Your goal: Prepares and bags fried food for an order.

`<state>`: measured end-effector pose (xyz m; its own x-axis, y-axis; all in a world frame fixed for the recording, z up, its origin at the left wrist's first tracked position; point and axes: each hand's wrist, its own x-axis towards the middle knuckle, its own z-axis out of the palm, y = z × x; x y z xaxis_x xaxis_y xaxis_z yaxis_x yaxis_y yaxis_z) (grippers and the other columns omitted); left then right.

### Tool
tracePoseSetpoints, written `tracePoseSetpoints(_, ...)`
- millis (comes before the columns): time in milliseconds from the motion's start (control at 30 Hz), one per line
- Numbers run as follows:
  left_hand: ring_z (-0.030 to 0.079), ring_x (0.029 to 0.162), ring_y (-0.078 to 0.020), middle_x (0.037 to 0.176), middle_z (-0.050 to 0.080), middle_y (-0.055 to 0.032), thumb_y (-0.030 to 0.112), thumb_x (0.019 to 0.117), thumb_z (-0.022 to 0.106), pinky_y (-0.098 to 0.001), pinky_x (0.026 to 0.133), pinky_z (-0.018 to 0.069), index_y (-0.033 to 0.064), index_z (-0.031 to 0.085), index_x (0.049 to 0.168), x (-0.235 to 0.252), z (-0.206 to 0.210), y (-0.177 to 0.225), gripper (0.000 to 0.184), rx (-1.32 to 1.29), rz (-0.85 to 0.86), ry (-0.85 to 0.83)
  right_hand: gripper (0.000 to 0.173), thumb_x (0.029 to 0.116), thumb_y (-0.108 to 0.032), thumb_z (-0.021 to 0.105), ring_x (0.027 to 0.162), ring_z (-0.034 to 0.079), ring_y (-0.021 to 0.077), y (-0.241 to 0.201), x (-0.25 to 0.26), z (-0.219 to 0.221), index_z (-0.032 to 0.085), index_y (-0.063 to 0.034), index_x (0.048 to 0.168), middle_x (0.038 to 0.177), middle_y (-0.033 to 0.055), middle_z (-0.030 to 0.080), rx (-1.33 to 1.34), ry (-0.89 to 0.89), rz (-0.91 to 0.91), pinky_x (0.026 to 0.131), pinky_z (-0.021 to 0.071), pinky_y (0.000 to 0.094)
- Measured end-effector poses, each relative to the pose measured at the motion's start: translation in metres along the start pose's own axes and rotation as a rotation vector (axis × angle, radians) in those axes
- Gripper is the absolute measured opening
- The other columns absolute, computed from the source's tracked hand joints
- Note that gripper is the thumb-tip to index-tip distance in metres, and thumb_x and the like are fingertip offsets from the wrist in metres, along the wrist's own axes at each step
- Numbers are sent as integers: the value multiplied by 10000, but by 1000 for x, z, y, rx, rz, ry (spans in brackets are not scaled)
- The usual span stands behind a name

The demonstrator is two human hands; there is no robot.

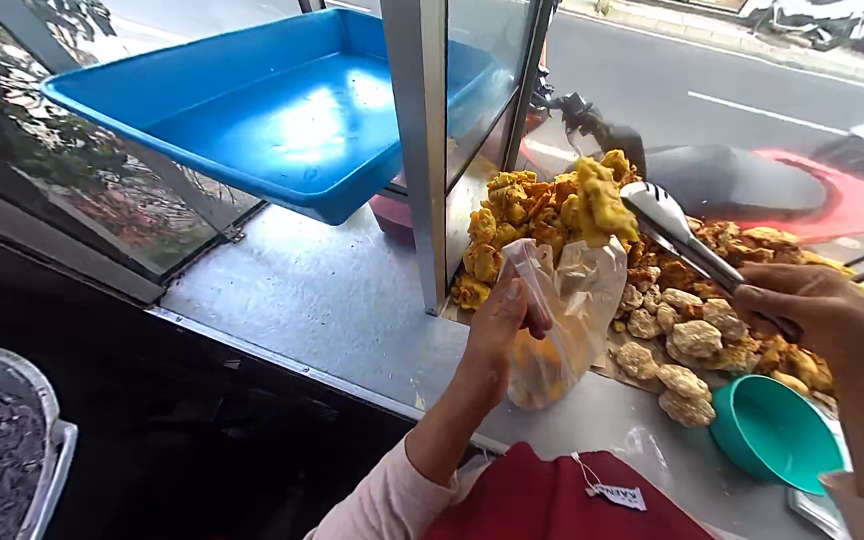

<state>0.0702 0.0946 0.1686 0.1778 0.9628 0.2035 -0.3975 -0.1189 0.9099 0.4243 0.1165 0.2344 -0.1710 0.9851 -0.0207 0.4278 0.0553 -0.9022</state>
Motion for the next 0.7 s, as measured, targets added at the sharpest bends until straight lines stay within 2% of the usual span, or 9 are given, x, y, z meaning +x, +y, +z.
tracePoseSetpoints(100,643,792,-60,849,656,39,362,1091,260,-241,825,548,34,328,1545,-3,-1,2,564,27,-8,12,299,942,-313,679,709,600,-77,5,-32,24,734,-57,1087,873,-67,704,-398,169,-246,673,518,119)
tracePoseSetpoints(133,644,790,-63,842,655,40,376,1091,259,-244,824,549,42,341,1536,-4,-1,2,562,38,-3,16,387,964,-393,644,769,629,-16,7,-43,28,750,-46,1101,922,5,727,-575,204,-299,731,539,195)
tracePoseSetpoints(167,644,789,-66,839,655,41,387,1090,255,-252,820,552,55,366,1512,-4,-3,2,548,48,3,19,439,989,-437,603,806,667,127,8,-54,31,759,-43,1100,945,97,744,-707,230,-343,757,544,363)
tracePoseSetpoints(200,645,787,-67,837,656,43,398,1090,253,-257,815,554,68,376,1508,-4,-4,2,547,57,5,21,462,1008,-452,571,802,679,255,8,-64,33,759,-38,1089,931,164,741,-799,247,-386,743,512,488)
tracePoseSetpoints(233,645,787,-67,835,651,48,410,1090,251,-260,816,557,77,353,1536,-4,-4,2,565,64,3,17,477,1021,-471,544,779,681,315,9,-72,31,763,-51,1083,904,184,738,-876,254,-418,715,494,536)
tracePoseSetpoints(367,622,789,-45,846,629,46,427,1102,280,-246,808,540,39,363,1529,-5,3,6,583,141,45,-75,517,1043,-506,496,771,695,333,-8,-90,13,767,-68,1091,894,168,743,-1009,160,-417,696,513,560)
tracePoseSetpoints(533,596,808,-18,944,627,13,422,1100,381,-209,777,535,-2,357,1555,-9,25,23,621,281,178,-278,351,980,-363,513,595,631,298,-39,-60,28,753,-107,982,727,67,666,-1176,49,-524,506,451,499)
tracePoseSetpoints(633,609,776,-45,912,652,16,501,1101,310,-241,770,536,43,361,1563,-2,11,26,652,285,122,-238,381,972,-395,517,651,658,272,-47,-61,26,758,-115,1063,801,56,687,-1077,28,-479,535,494,511)
tracePoseSetpoints(700,617,794,-43,897,659,52,502,1100,281,-243,789,532,125,485,1454,0,-1,24,556,230,68,-150,396,1005,-462,546,688,648,155,-34,-76,3,726,-137,1140,867,28,704,-899,131,-411,586,538,421)
